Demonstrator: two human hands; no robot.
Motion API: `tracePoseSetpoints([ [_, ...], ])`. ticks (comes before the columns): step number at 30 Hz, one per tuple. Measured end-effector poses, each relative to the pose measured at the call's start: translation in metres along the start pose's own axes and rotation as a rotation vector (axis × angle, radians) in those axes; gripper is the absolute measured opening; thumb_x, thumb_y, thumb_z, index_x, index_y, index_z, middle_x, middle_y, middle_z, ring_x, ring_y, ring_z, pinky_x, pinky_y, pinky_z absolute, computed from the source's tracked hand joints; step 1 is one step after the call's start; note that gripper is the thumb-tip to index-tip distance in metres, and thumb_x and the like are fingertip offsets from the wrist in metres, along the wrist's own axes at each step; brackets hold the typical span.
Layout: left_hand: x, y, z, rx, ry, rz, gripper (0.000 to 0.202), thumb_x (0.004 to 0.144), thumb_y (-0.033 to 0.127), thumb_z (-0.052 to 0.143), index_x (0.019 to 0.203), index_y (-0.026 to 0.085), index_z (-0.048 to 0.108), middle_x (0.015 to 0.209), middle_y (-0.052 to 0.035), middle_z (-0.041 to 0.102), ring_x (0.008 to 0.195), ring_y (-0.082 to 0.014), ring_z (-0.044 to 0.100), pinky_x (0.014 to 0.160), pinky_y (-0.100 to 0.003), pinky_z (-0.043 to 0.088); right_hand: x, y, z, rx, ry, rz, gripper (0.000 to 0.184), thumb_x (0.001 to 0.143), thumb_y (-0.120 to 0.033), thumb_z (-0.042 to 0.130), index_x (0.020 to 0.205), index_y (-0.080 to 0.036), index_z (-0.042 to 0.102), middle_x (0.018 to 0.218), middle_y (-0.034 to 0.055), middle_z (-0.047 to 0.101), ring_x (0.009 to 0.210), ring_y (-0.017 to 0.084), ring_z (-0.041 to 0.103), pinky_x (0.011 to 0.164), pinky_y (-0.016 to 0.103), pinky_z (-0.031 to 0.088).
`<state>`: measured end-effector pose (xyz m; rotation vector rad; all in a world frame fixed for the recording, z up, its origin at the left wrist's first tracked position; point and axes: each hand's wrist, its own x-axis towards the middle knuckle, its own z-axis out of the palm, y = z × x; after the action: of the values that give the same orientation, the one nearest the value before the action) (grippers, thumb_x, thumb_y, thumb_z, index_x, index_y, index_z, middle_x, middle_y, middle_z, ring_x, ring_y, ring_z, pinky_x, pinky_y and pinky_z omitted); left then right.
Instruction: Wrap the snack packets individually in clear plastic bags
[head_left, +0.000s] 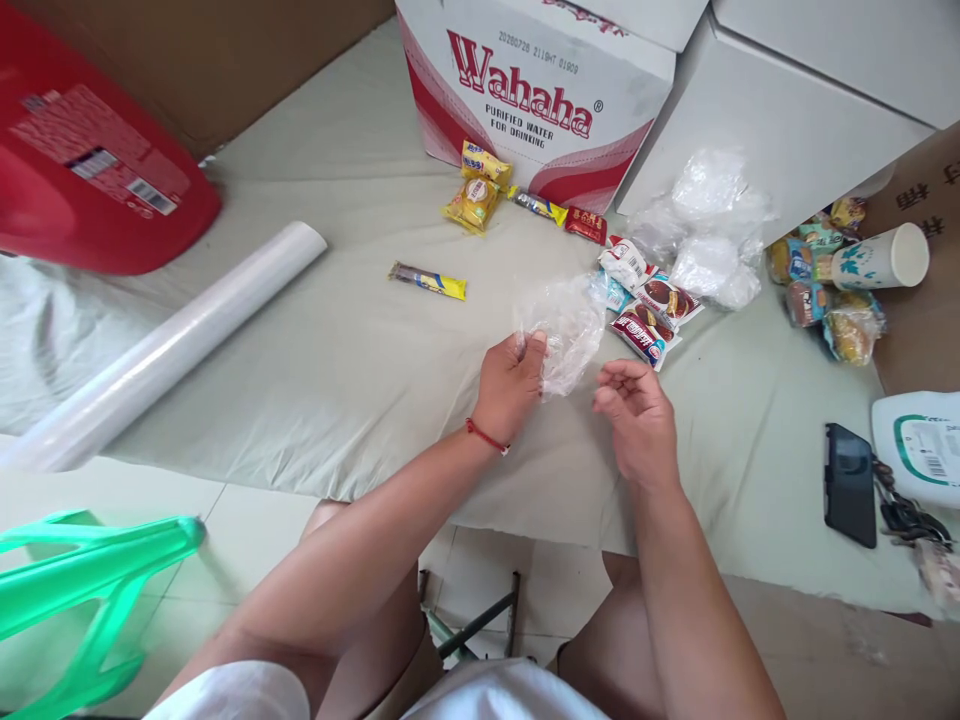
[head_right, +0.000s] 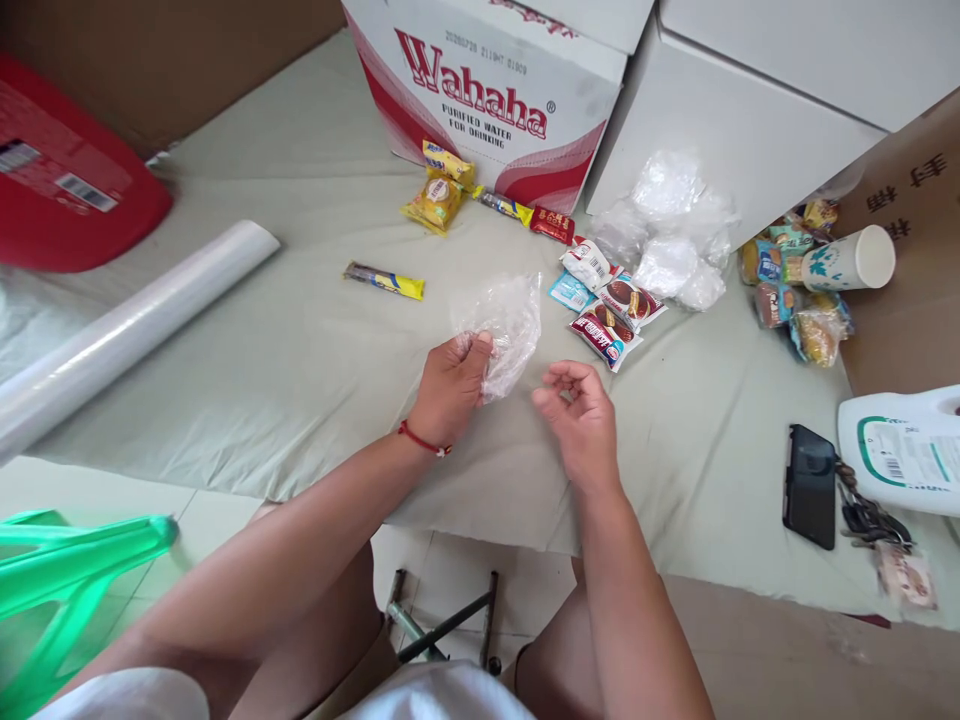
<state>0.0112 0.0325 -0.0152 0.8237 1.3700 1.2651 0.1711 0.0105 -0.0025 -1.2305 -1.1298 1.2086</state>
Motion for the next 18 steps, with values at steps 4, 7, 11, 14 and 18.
tracePoseSetpoints([
  [4,-0.003,-0.001,0.002,0.13,-0.002,0.086,0.036,0.094,0.05,0.056,0.072,0.021,0.059,0.052,0.0053,0.044,0.049,-0.0118,0.041,0.051,-0.025,0.033,-0.009,0.005,0.014,-0.247,-0.077,-0.203,0.031,0.077,-0.038,0.085,0.103,-0.03,0.071,0.107,0.0033,0.065,0.1,0.021,0.058,0.09,0.035,0.051],
  [7,-0.005,0.0,0.003,0.19,0.014,0.146,0.037,0.093,0.049,0.058,0.07,0.02,0.06,0.054,0.0044,0.046,0.053,-0.0119,0.042,0.052,-0.025,0.032,-0.01,0.004,0.016,-0.242,-0.09,-0.205,0.013,0.089,-0.041,0.073,0.094,-0.029,0.072,0.095,0.0029,0.066,0.092,0.02,0.059,0.089,0.036,0.05],
  [11,-0.002,0.0,0.002,0.034,0.0,0.029,0.04,0.09,0.057,0.061,0.071,0.021,0.06,0.05,0.006,0.042,0.046,-0.0106,0.039,0.047,-0.025,0.028,-0.005,0.0,0.01,-0.101,-0.073,-0.053,0.018,0.085,-0.044,0.077,0.089,-0.027,0.073,0.085,0.0003,0.068,0.081,0.017,0.061,0.082,0.032,0.05],
  [14,0.002,0.004,0.0,-0.107,-0.013,-0.085,0.044,0.089,0.061,0.063,0.071,0.022,0.057,0.046,0.0082,0.034,0.04,-0.0085,0.031,0.042,-0.025,0.022,0.0,-0.001,0.003,0.058,-0.027,0.081,0.023,0.08,-0.045,0.082,0.083,-0.025,0.072,0.076,-0.0016,0.065,0.073,0.014,0.057,0.075,0.028,0.049],
  [18,0.001,0.013,-0.001,-0.203,-0.047,-0.121,0.049,0.088,0.065,0.064,0.075,0.019,0.062,0.048,0.0083,0.028,0.04,-0.0058,0.025,0.041,-0.025,0.016,0.006,-0.002,-0.006,0.194,0.007,0.236,0.023,0.078,-0.04,0.085,0.081,-0.022,0.071,0.071,-0.0027,0.061,0.066,0.01,0.051,0.064,0.023,0.044],
])
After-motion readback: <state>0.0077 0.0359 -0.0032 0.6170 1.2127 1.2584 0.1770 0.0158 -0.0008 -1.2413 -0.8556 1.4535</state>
